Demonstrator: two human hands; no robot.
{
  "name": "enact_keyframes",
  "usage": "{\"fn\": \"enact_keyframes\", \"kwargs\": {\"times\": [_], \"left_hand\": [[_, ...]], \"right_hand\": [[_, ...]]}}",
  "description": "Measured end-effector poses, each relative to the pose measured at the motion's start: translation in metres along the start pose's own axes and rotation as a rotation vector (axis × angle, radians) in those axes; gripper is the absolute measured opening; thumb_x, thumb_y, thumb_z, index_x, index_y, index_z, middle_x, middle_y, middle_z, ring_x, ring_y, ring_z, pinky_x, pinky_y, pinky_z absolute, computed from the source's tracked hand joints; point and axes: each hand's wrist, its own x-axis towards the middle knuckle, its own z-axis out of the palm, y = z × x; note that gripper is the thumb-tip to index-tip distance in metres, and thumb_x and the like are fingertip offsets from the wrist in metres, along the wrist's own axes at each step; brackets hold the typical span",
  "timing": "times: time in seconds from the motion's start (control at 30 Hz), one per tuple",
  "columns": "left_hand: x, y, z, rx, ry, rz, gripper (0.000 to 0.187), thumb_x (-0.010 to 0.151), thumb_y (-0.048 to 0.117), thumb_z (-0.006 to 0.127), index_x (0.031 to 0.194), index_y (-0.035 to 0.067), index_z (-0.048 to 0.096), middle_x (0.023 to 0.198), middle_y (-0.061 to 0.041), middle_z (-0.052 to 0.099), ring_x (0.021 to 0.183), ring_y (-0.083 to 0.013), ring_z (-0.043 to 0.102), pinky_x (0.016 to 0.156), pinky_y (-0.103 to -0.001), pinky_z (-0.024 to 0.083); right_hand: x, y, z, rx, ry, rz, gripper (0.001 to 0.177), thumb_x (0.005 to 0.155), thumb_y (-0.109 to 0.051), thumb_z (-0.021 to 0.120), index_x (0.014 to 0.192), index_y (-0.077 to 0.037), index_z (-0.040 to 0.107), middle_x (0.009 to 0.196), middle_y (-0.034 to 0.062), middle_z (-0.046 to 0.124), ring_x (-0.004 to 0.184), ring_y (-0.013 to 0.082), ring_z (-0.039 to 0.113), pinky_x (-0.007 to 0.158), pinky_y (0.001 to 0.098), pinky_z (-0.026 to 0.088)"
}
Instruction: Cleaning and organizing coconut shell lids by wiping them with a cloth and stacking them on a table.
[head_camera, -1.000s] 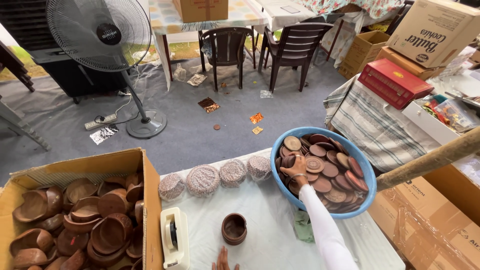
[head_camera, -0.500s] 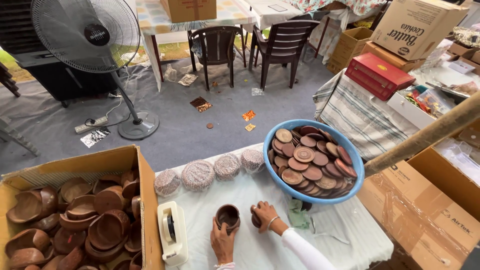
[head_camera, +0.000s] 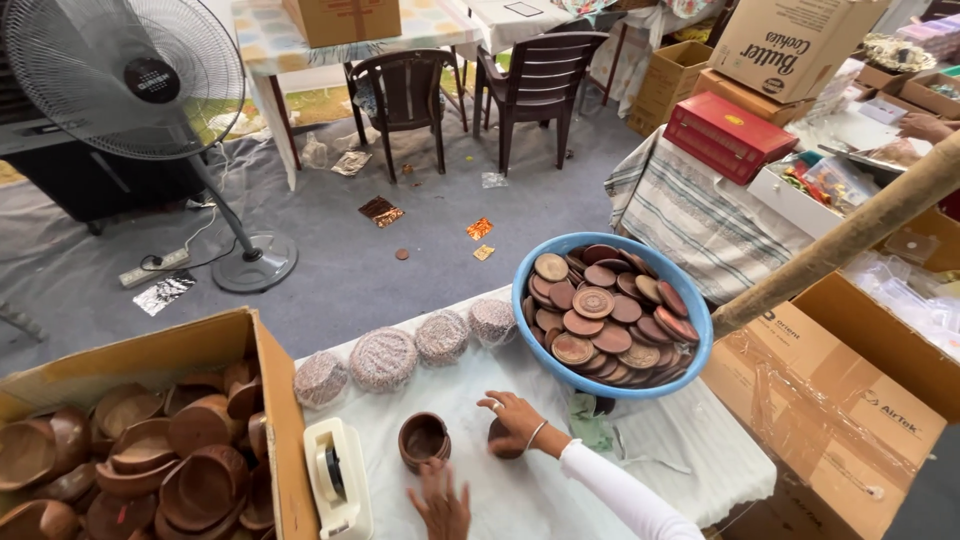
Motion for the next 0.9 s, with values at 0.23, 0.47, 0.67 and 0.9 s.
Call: {"fn": "enact_keyframes", "kwargs": {"times": [0.23, 0.47, 0.67, 0.9], "left_hand": [[-0.042, -0.01, 0.053, -0.189, -0.344, 0.032, 0.084, 0.08, 0.057, 0.07, 0.148, 0.013, 0.045, 0.159, -0.017, 0.037, 0.138, -0.0373, 0.04, 0.103, -0.071, 0.033], [-0.031, -0.025, 0.081, -0.238, -0.334, 0.072, 0.083, 0.072, 0.058, 0.076, 0.136, 0.011, 0.055, 0.156, -0.021, 0.037, 0.133, -0.0383, 0.042, 0.101, -0.075, 0.03], [-0.033, -0.03, 0.091, -0.217, -0.404, 0.047, 0.079, 0.073, 0.057, 0.077, 0.135, 0.012, 0.056, 0.156, -0.019, 0.038, 0.134, -0.0367, 0.042, 0.104, -0.074, 0.03], [-0.039, -0.032, 0.092, -0.175, -0.529, 0.009, 0.074, 0.075, 0.055, 0.077, 0.134, 0.014, 0.058, 0.156, -0.016, 0.039, 0.137, -0.0344, 0.043, 0.108, -0.072, 0.029]], "right_hand": [[0.075, 0.144, -0.065, -0.123, 0.795, 0.305, 0.03, 0.092, -0.019, 0.074, 0.118, -0.011, 0.063, 0.11, 0.0148, 0.07, 0.103, 0.0344, 0.067, 0.087, 0.0414, 0.055], [0.098, 0.232, -0.086, -0.428, 0.715, 0.602, 0.105, 0.057, -0.037, 0.091, 0.144, -0.003, 0.044, 0.138, 0.0334, 0.055, 0.129, 0.0499, 0.047, 0.101, 0.057, 0.04], [0.078, 0.227, -0.133, -0.103, 0.374, 0.623, 0.098, 0.061, -0.043, 0.092, 0.146, -0.018, 0.048, 0.13, 0.0152, 0.063, 0.126, 0.037, 0.053, 0.108, 0.0504, 0.043], [0.012, 0.26, -0.163, -0.004, 0.712, 0.714, 0.096, 0.056, -0.049, 0.096, 0.137, -0.014, 0.056, 0.126, 0.0235, 0.06, 0.117, 0.0392, 0.06, 0.1, 0.0464, 0.052]]}}
